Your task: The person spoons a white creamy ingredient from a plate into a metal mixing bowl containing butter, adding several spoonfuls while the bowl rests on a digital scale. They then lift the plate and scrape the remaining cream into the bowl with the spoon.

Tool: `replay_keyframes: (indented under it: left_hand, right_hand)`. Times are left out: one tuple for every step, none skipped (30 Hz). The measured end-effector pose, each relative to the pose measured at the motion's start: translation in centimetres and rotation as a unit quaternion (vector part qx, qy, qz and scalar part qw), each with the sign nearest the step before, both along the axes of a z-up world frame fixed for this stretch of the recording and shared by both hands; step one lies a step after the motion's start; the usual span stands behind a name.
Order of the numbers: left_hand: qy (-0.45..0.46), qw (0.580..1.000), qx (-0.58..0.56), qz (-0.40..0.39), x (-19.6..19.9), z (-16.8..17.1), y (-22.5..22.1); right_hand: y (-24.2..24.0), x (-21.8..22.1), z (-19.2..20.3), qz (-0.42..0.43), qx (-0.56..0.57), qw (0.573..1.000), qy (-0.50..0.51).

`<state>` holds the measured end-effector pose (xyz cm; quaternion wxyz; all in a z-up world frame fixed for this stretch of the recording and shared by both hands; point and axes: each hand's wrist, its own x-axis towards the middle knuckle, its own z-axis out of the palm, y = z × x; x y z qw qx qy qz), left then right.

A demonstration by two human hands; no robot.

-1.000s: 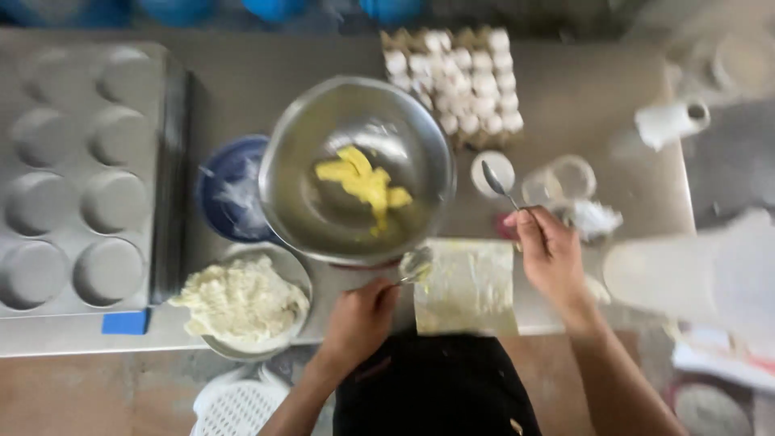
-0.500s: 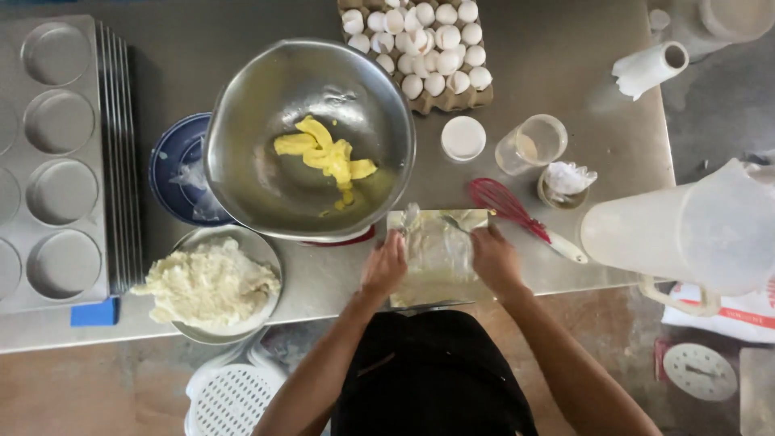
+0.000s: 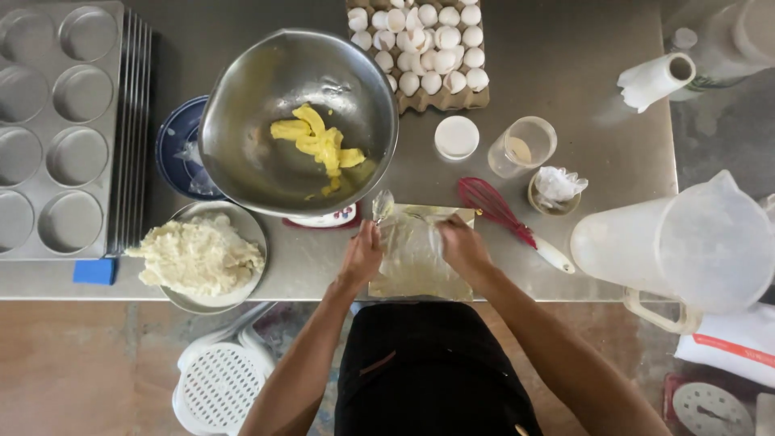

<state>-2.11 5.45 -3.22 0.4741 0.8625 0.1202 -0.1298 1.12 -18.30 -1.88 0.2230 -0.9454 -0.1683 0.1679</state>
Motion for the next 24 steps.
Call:
replay_keyframes:
  left_hand:
    - [0.001,1.0,0.001,0.002,-0.5,-1.1,0.1]
    - [0.023,1.0,0.003,0.006,-0.9,-2.2,0.4]
    - [0.045,0.999,0.004,0.01,-1.2,-3.3,0.9]
    - [0.042,0.999,0.004,0.01,-0.7,-3.8,0.9]
    - [-0.006,1.0,0.013,0.002,-0.3,-4.4,1.0]
    - [-0.049,0.999,0.022,-0.004,-0.7,-5.1,1.1]
    - [-0.046,0.999,0.021,0.0,-1.3,-9.7,1.4]
    - [-0.156,0.976,0.13,-0.08,-1.5,-14.2,1.8]
    - [-0.259,0.923,0.236,-0.158,-1.8,-18.7,2.3]
    - [-0.255,0.924,0.243,-0.15,-1.7,-16.9,2.2]
    - [-0.211,0.953,0.181,-0.116,-1.7,-15.1,2.1]
    - [-0.165,0.976,0.12,-0.082,-2.1,-13.3,2.3]
    - [-0.16,0.976,0.128,-0.075,-2.7,-10.3,2.9]
    - [-0.116,0.99,0.079,-0.03,-2.1,-7.6,2.4]
    - [-0.071,0.997,0.028,0.014,-1.5,-4.8,1.9]
    - [-0.07,0.997,0.023,0.013,-1.5,-5.3,1.6]
    - [-0.095,0.995,0.028,0.016,-1.5,-5.9,1.3]
    - [-0.119,0.992,0.035,0.017,-1.6,-6.6,1.1]
    - [-0.118,0.992,0.032,0.014,-2.0,-6.0,1.0]
    - [-0.15,0.988,0.03,0.011,-2.1,-5.3,1.0]
    - [-0.183,0.983,0.027,0.008,-2.2,-4.6,1.0]
    - [-0.183,0.983,0.024,0.002,-2.2,-4.0,0.7]
    - [-0.179,0.983,0.027,-0.019,-2.2,-3.5,0.5]
    - [-0.175,0.983,0.03,-0.038,-2.3,-2.9,0.3]
  right_hand:
    - [-0.1,-0.4,-0.8,0.002,0.001,1.0,0.001]
    - [0.0,-0.8,-1.6,0.021,-0.006,1.0,0.005]
    - [0.3,-1.1,-2.5,0.04,-0.013,0.999,0.009]
    - [-0.6,-1.9,-3.6,0.04,-0.013,0.999,0.006]
    - [-1.5,-2.8,-4.7,0.128,0.026,0.991,-0.029]
    - [-2.3,-4.2,-5.9,0.219,0.066,0.972,-0.059]
    - [-2.0,-3.9,-5.0,0.222,0.066,0.971,-0.056]
    - [-1.7,-3.3,-4.0,0.164,0.048,0.985,-0.002]
    - [-1.2,-2.6,-3.0,0.105,0.03,0.993,0.052]
    - [-0.3,-1.8,-3.2,0.115,0.034,0.991,0.052]
    - [0.7,-1.0,-3.3,0.085,0.028,0.996,0.012]
    - [2.0,-0.6,-3.5,0.053,0.025,0.998,-0.027]
    - [2.5,-1.5,-3.9,0.062,0.032,0.997,-0.024]
    - [2.1,-1.8,-4.0,0.079,0.037,0.996,-0.002]
    - [1.5,-2.0,-4.1,0.095,0.043,0.994,0.02]
    - [0.3,-3.0,-4.9,0.095,0.038,0.995,0.021]
    - [-1.0,-4.0,-5.7,0.157,0.02,0.987,-0.013]
    - [-2.2,-5.3,-6.7,0.217,0.005,0.975,-0.045]
    - [-3.3,-5.3,-7.0,0.214,0.002,0.976,-0.043]
    - [-4.2,-5.3,-7.4,0.231,0.004,0.972,-0.04]
    - [-5.2,-5.2,-7.6,0.248,0.006,0.968,-0.038]
    - [-4.9,-4.1,-5.9,0.242,0.004,0.97,-0.038]
    - [-4.7,-3.0,-4.1,0.084,0.007,0.996,0.025]
    - [-4.3,-1.9,-2.3,-0.074,0.01,0.993,0.088]
